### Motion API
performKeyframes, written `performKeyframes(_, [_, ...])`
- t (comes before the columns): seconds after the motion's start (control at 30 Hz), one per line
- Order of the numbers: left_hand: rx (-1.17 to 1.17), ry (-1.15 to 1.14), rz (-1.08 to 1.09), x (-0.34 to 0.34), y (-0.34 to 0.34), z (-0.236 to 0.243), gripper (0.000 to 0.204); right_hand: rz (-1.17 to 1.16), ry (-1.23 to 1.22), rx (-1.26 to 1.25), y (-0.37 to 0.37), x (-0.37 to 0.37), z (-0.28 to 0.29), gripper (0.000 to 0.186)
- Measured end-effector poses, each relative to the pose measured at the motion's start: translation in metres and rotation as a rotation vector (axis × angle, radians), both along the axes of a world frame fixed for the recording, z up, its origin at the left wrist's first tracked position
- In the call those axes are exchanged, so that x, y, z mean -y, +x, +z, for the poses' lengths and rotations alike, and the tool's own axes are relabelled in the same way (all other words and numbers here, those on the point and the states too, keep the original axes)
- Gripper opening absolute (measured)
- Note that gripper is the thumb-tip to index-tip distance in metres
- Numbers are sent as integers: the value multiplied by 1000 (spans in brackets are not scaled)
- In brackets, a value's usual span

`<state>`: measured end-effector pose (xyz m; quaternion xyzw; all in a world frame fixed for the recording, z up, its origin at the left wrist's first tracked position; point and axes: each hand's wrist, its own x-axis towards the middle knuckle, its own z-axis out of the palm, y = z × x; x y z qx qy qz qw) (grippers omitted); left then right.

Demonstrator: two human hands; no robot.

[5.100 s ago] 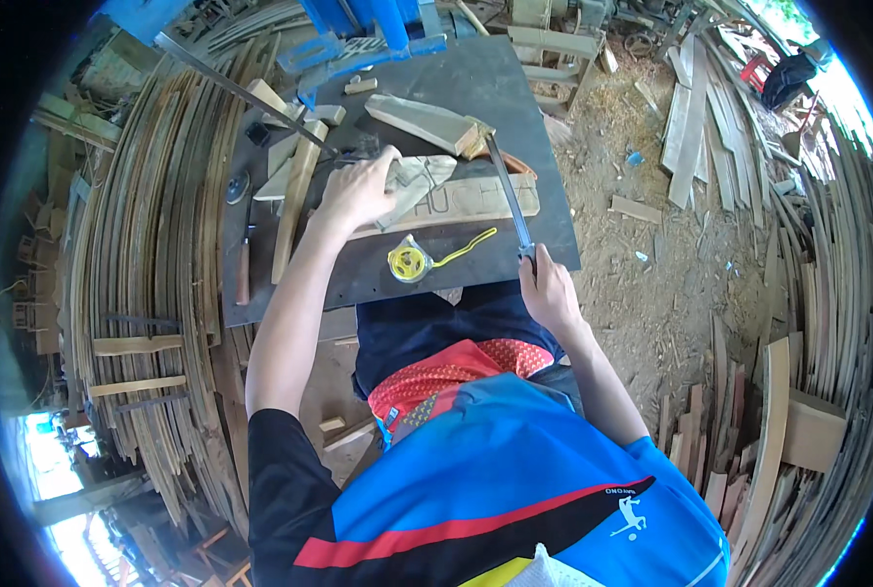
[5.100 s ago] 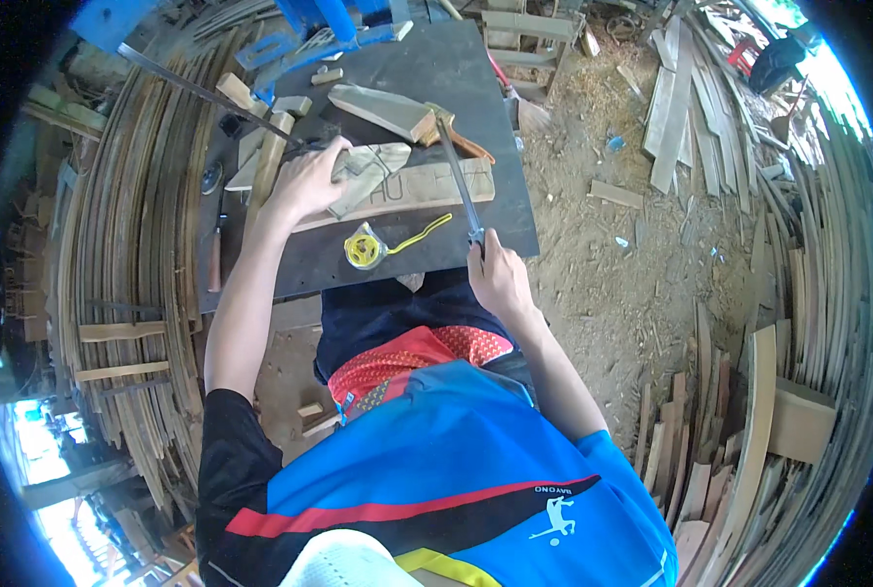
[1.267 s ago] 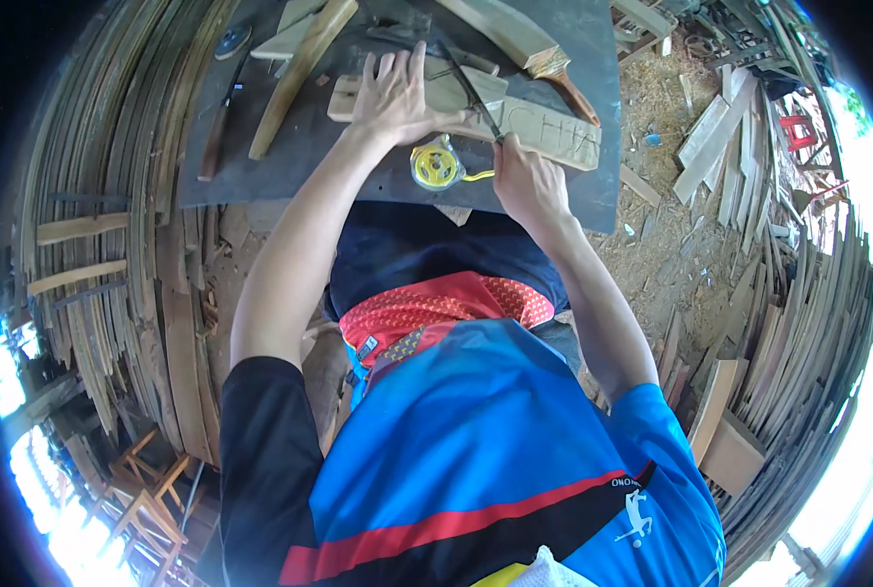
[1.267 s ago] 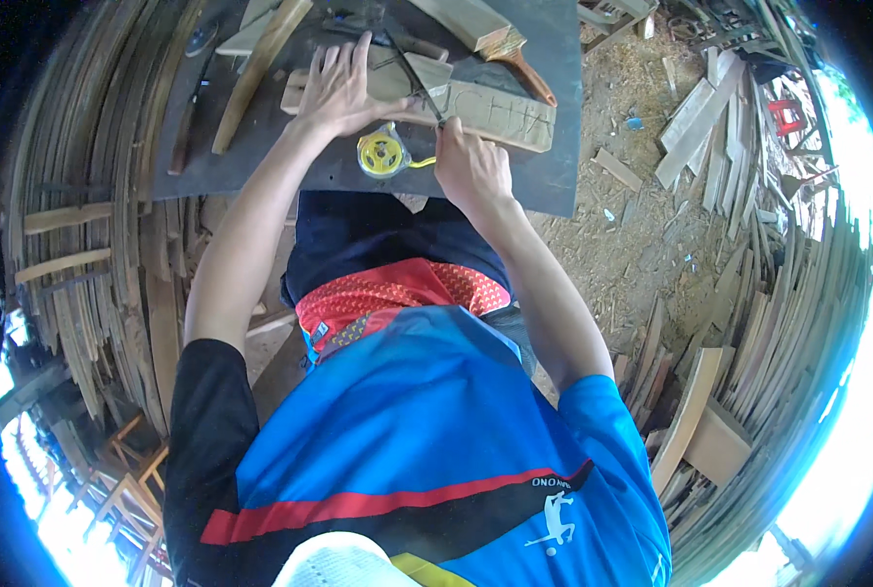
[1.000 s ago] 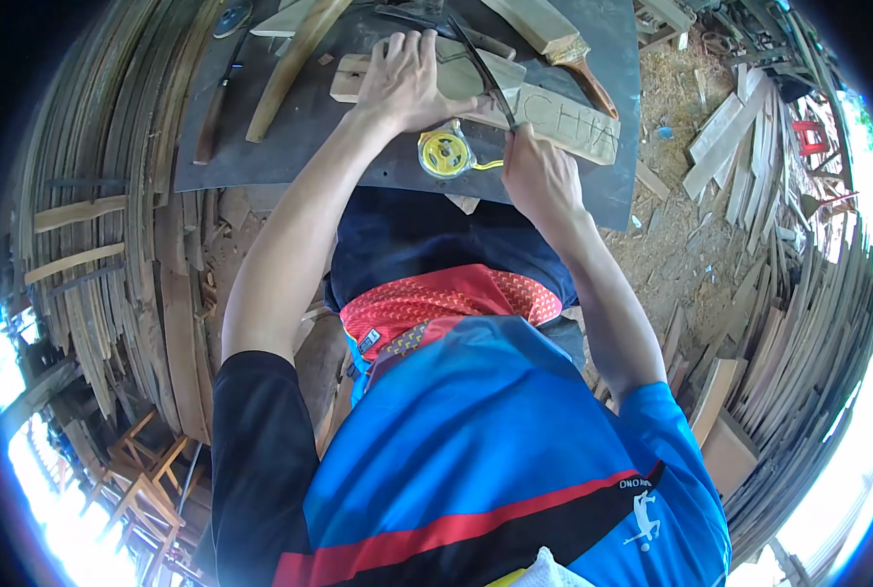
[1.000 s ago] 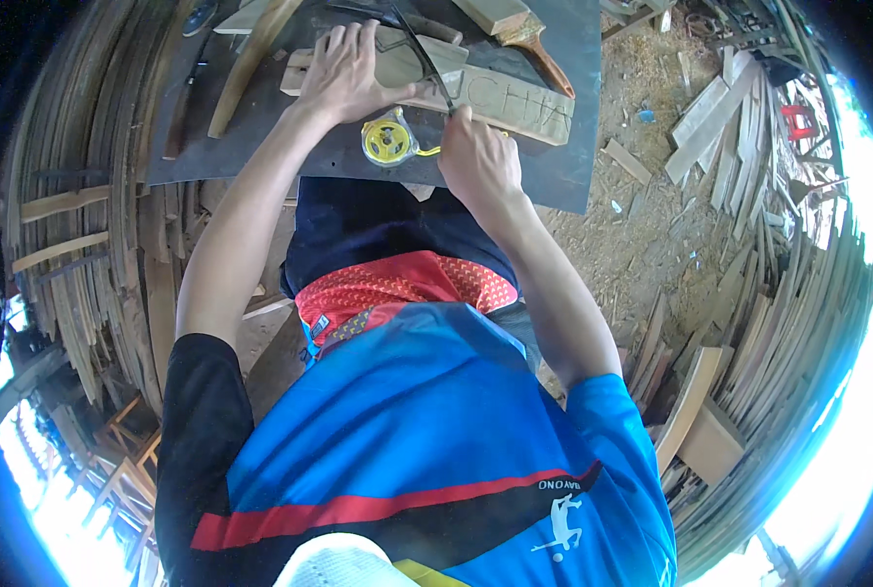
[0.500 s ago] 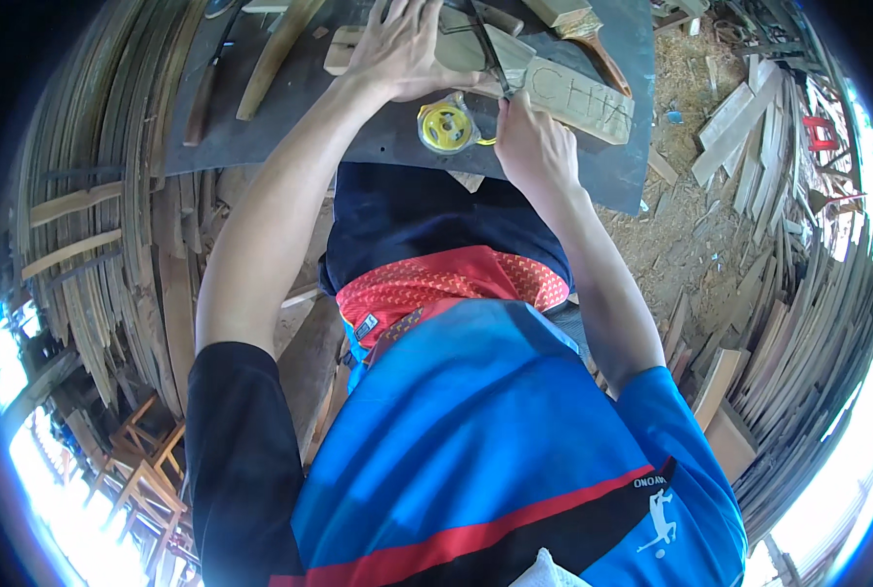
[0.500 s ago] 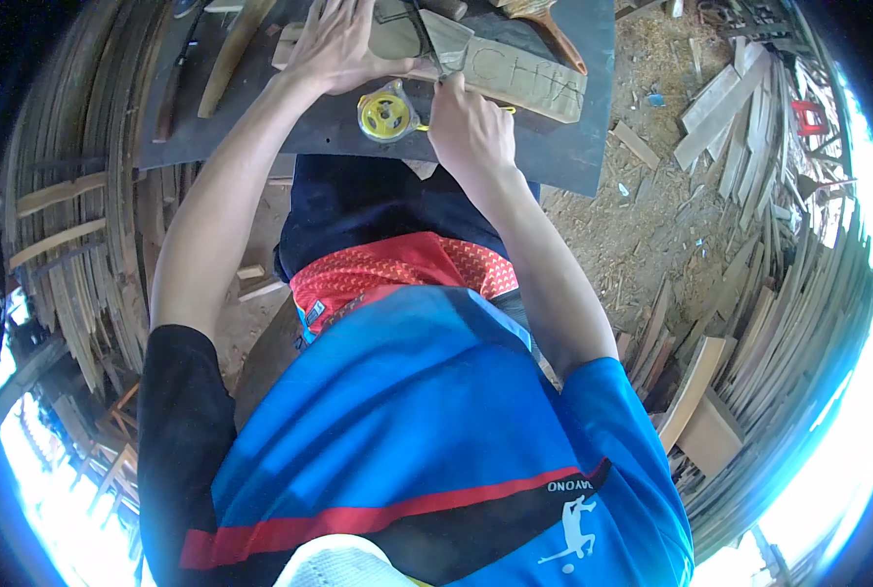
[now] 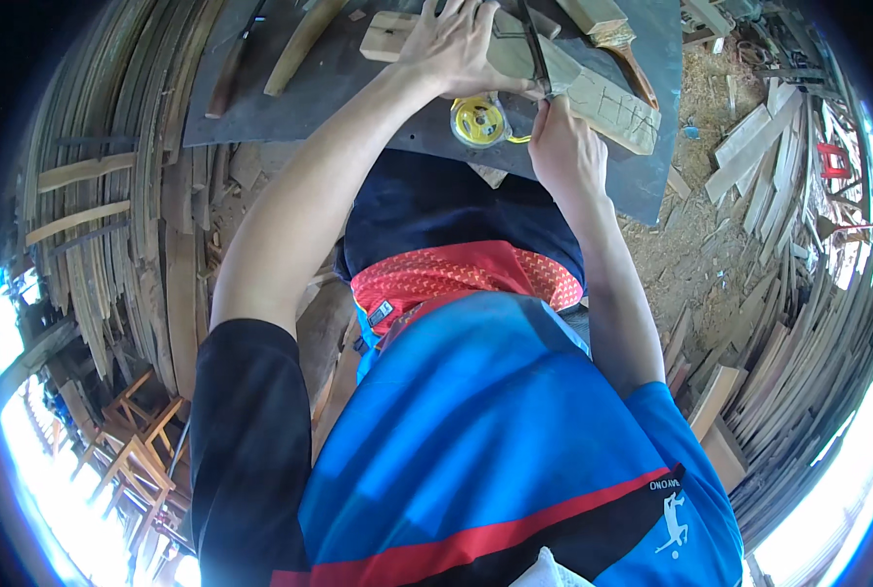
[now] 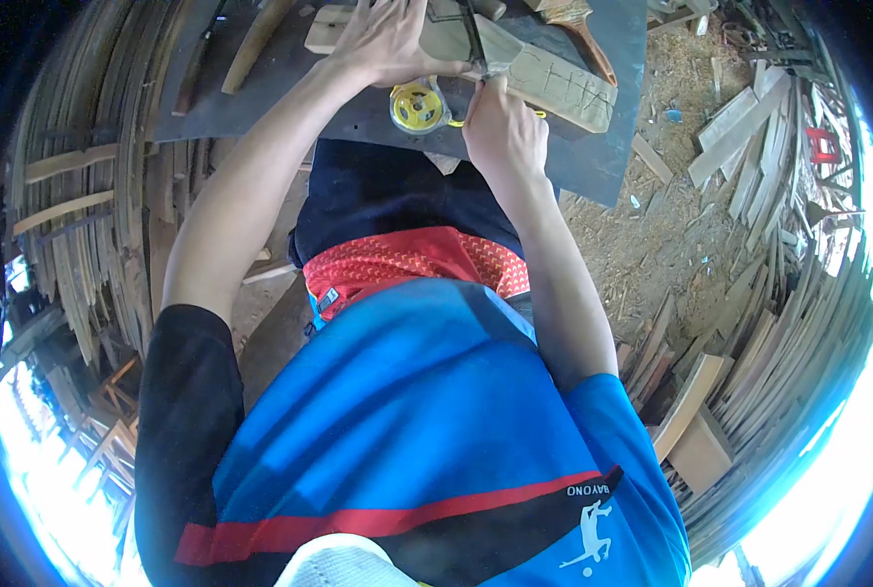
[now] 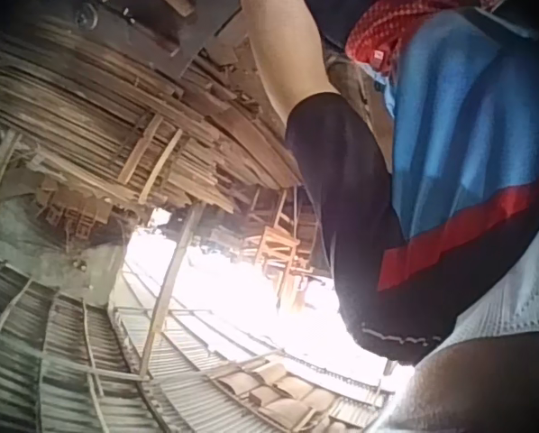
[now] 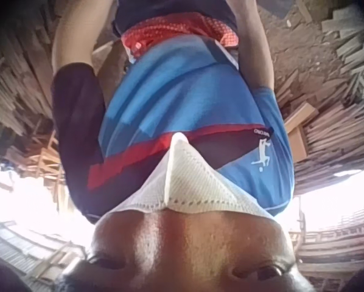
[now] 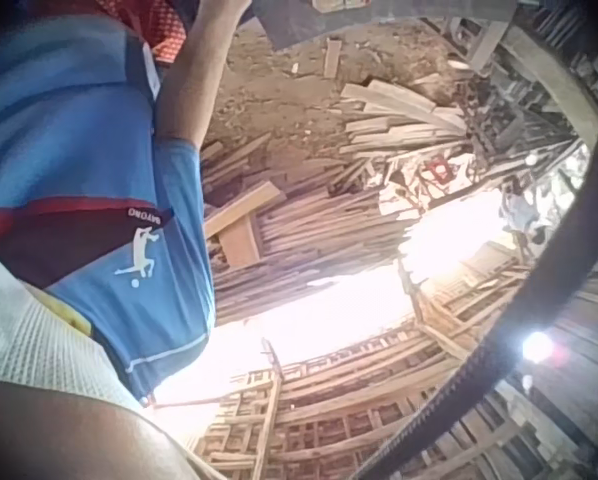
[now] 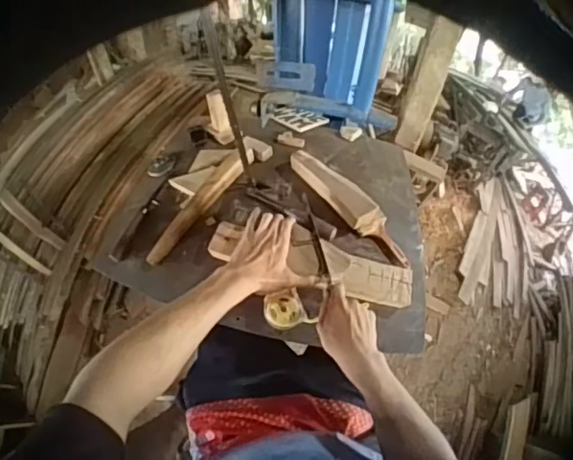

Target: The person uses a hand saw to cut small pieces of wood on a workbench. They position the wood, saw through it, and move the cut piece aside. The person repeats this process with another piece of wood, sawing it and placing the cut section on the table.

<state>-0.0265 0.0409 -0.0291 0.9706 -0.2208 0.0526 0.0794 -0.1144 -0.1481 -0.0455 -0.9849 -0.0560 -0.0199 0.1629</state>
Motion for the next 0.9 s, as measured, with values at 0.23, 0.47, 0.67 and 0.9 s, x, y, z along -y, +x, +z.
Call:
performKeyframes(0.23, [91,3,-52,-6,4,-14,121,-17,-49,-236,-42,13,14,25])
performKeyframes(0.47, [19,53,22,1,2,-7,120,-9,-6,-101,-27,6,2,27])
performKeyframes(0.67, [-7,74,-5,0,5,-3,116,9,73,-54,-30,9,-5,27])
performKeyframes(0.9, [45,67,18,-5,4,-20,118,28,-46,-72,-49,14,2,23])
